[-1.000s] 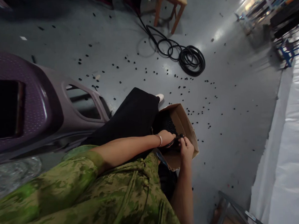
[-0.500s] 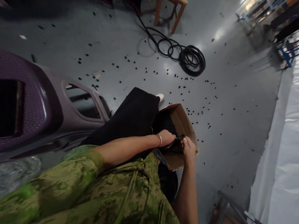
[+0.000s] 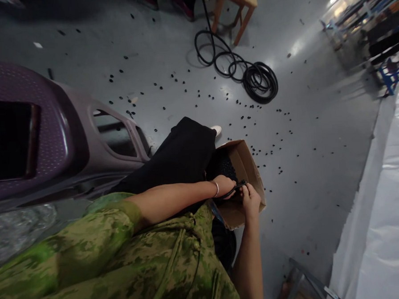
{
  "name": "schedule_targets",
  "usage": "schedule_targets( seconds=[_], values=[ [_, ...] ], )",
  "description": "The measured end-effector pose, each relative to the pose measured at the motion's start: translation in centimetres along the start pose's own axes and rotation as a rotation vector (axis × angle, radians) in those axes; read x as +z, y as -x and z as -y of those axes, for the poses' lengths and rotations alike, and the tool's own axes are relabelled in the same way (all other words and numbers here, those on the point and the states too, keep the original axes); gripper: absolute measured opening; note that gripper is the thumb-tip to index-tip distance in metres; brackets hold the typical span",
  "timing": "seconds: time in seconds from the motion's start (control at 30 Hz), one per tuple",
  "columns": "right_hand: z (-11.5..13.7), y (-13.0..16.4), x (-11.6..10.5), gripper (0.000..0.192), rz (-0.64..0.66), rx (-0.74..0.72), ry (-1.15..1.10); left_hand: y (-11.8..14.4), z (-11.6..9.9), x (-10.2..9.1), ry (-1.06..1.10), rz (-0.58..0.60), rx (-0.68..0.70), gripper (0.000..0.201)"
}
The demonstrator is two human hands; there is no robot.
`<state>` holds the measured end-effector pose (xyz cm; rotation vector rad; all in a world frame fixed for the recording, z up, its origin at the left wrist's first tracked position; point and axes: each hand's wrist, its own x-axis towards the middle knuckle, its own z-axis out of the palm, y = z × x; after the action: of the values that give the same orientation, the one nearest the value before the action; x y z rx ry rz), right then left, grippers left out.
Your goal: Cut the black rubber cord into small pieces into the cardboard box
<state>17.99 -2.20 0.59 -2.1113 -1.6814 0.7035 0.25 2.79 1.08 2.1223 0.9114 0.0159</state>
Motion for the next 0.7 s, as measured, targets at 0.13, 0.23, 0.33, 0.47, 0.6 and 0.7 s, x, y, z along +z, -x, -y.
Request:
schedule_targets(
  seconds=[0.13,0.23,0.33,0.47,0.6,0.7],
  values=[
    [0.0,-0.1,0.7,0.042,-0.115,-0.12,0.224,0.0,-0.1,-0.2,0.056,0.011,-0.063,0.031],
    [0.0,-0.1,1.4,0.046,-0.167,-0.136,0.286,-0.1,0.0,-0.3,0.079,0.025,-0.106,0.032],
    [0.0,-0.1,1.8,0.049,-0.153,-0.103,0.272,-0.3,0.1,-0.1,0.089,0.018,-0.123,0.032],
    [-0.2,-0.1,1.6,0.05,-0.076,-0.03,0.115,-0.4,0.2,0.0,0.075,0.013,-0.126,0.032],
    [-0.9,-0.1,1.0,0.047,0.076,0.097,-0.221,-0.2,0.1,-0.2,0.063,0.012,-0.111,0.032],
    [-1.1,-0.2,0.6,0.044,0.159,0.176,-0.409,-0.2,0.0,-0.4,0.047,0.018,-0.083,0.033]
  ],
)
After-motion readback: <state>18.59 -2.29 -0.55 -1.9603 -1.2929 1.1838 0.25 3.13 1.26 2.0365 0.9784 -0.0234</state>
